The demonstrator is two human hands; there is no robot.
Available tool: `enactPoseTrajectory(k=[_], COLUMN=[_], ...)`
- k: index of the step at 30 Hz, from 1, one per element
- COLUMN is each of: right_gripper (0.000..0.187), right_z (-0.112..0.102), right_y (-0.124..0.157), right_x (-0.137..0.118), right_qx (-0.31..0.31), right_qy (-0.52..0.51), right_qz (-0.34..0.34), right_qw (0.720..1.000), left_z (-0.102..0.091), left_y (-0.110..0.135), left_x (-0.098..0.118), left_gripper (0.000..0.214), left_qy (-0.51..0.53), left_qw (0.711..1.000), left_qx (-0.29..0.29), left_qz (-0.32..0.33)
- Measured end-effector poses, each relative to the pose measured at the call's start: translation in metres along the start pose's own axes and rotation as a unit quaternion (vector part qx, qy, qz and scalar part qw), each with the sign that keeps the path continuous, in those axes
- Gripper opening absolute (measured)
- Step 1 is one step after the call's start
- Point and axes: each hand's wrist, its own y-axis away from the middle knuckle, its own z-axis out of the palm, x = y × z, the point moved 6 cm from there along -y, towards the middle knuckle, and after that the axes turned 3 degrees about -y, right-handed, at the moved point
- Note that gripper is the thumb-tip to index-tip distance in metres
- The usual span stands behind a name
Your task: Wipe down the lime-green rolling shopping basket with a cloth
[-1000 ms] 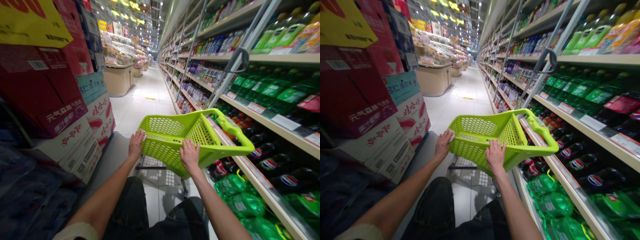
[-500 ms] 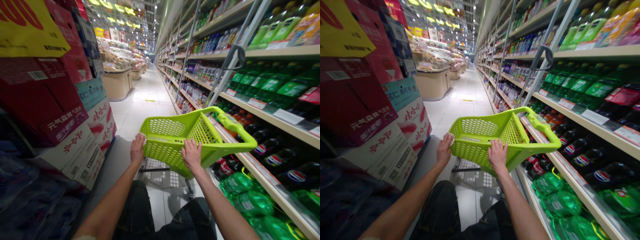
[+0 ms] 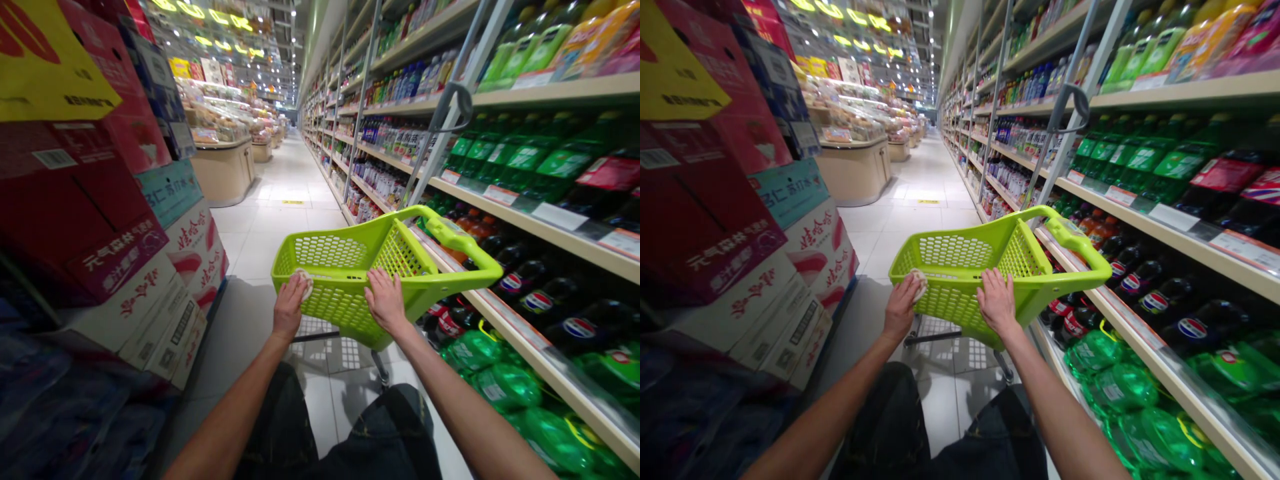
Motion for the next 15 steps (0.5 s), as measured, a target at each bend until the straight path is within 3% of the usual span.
enactPoseTrajectory(k=[2,5,7,12,15], right_gripper=[0.036,0.035,0.035,0.035,0.035], right_z=[-0.001,-0.002,-0.005,-0.021,-0.027], right_y=[0.000,0.000,0.000,-0.003,-0.001], right_x=[0.002,0.003,0.004,0.024,0.033], right_qx=[-0.010,-0.017,-0.013,0.038,0.054], right_qy=[-0.002,-0.004,-0.009,-0.006,0.006], right_qz=[-0.001,-0.013,-0.023,0.011,0.020], right_qw=[1.000,1.000,1.000,0.999,0.998], left_z=[0.010,0.026,0.027,0.017,0.028], left_y=[0.003,0.027,0.034,0.006,0.007], left_x=[0.005,0.015,0.022,0.032,0.037], left_gripper=[0.045,0.046,0.045,0.046,0.045], left_qy=[-0.007,-0.009,-0.007,0.001,-0.008], left_qw=[1.000,0.997,0.996,0.997,0.994], left_qx=[-0.018,-0.066,-0.073,-0.040,-0.076], left_qz=[0.010,0.029,0.044,0.066,0.084])
